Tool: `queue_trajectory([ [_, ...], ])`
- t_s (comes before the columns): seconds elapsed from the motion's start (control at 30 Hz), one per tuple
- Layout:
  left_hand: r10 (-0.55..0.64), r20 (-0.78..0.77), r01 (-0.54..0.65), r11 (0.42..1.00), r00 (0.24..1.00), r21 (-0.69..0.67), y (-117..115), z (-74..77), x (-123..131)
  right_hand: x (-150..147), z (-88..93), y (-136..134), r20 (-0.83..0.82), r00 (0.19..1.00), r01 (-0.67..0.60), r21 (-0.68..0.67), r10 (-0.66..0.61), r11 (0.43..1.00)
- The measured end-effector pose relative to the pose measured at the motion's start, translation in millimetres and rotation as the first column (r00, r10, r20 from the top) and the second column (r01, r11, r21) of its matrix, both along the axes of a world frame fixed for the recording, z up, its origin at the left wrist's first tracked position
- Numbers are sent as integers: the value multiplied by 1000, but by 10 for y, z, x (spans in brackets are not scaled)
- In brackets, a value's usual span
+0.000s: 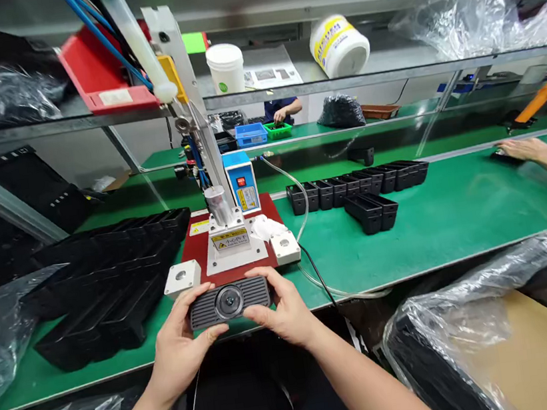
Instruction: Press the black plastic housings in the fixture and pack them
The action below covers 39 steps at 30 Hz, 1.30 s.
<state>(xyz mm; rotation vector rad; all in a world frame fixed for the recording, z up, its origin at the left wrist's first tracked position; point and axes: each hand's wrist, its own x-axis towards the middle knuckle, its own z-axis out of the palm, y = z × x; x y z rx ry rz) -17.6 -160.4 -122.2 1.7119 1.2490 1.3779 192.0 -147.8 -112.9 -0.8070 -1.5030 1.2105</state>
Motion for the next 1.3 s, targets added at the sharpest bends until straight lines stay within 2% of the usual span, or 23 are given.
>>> queue_trajectory([
  [0.1,33,-41,-26,986,999,164,415,313,18,-65,304,392,6,993,113,181,-116,977],
  [0.2,110,-66,-85,949,992,303,921,687,58,-140,692,876,-25,972,228,334,-234,914],
  [0.27,116,-33,-100,946,993,308,1244,882,91,-188,880,1200,-59,955,290,389,-290,875],
  [0.33,72,23,-75,962,997,263,1500,983,123,-228,966,1474,-65,938,340,386,-342,858],
  [0.43,3,79,-21,974,997,226,1701,973,163,-277,933,1733,-39,922,374,350,-386,859],
  [0.53,-10,105,-15,972,994,236,1723,895,179,-330,853,1828,-32,922,371,352,-385,859],
  [0.63,42,131,-74,966,990,249,1697,875,165,-392,847,1876,-32,920,378,335,-390,863],
  [0.87,147,112,-173,949,983,264,1725,932,166,-452,869,1971,-54,924,378,279,-379,883],
  [1.07,276,161,-318,870,947,378,1662,781,322,-459,753,1948,-127,937,349,282,-326,894],
  [1.17,314,151,-349,837,937,422,1644,703,381,-456,737,1999,-116,950,309,246,-289,919],
  [1.3,345,125,-363,818,930,445,1618,702,447,-417,789,2078,-81,953,303,203,-293,931],
])
